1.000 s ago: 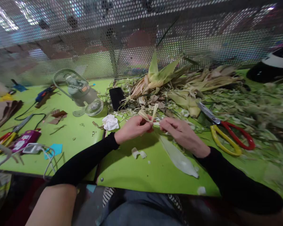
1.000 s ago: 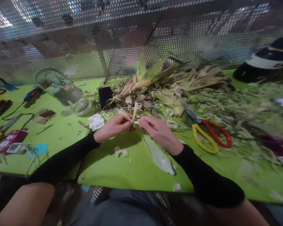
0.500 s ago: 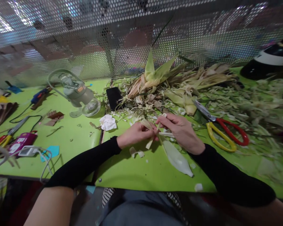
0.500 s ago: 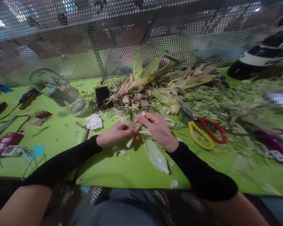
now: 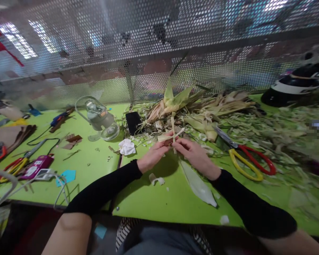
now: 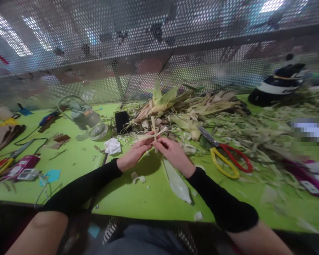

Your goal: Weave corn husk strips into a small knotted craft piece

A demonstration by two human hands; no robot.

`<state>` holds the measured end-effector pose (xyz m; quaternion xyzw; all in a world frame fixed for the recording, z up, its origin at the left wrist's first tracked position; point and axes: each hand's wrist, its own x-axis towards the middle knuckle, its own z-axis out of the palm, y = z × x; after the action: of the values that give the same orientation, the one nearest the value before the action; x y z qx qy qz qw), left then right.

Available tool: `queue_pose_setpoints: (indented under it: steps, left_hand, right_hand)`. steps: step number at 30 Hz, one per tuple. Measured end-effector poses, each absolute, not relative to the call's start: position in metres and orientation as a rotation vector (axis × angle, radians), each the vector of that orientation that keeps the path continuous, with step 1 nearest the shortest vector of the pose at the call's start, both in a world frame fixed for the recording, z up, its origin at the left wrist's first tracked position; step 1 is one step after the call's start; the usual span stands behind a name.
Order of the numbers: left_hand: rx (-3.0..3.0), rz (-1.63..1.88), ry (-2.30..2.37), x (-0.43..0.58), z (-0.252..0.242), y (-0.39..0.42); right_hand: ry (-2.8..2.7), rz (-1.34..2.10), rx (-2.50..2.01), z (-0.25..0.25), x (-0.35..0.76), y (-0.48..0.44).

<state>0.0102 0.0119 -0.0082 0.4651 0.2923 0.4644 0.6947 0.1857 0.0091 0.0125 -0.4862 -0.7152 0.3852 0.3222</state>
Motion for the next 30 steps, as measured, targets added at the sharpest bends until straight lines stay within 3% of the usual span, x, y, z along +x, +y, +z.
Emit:
queue_pose_setpoints:
  steps: [6, 16, 30]
  left_hand:
    - [1.0, 1.015, 0.779, 0.005, -0.004, 0.017]
    - [1.236, 0.967, 0.899, 0.003, -0.004, 0.029]
    - [0.98, 0.922, 0.738, 0.003, -0.029, 0.05]
  right_hand:
    - [-1.94, 0.82, -1.295, 0.011, 0.191, 0.016]
    - [-2.112, 0.787, -1.235, 0.014, 0.192, 0.018]
    - [-2.013, 0.697, -1.45, -0.006, 0.206, 0.04]
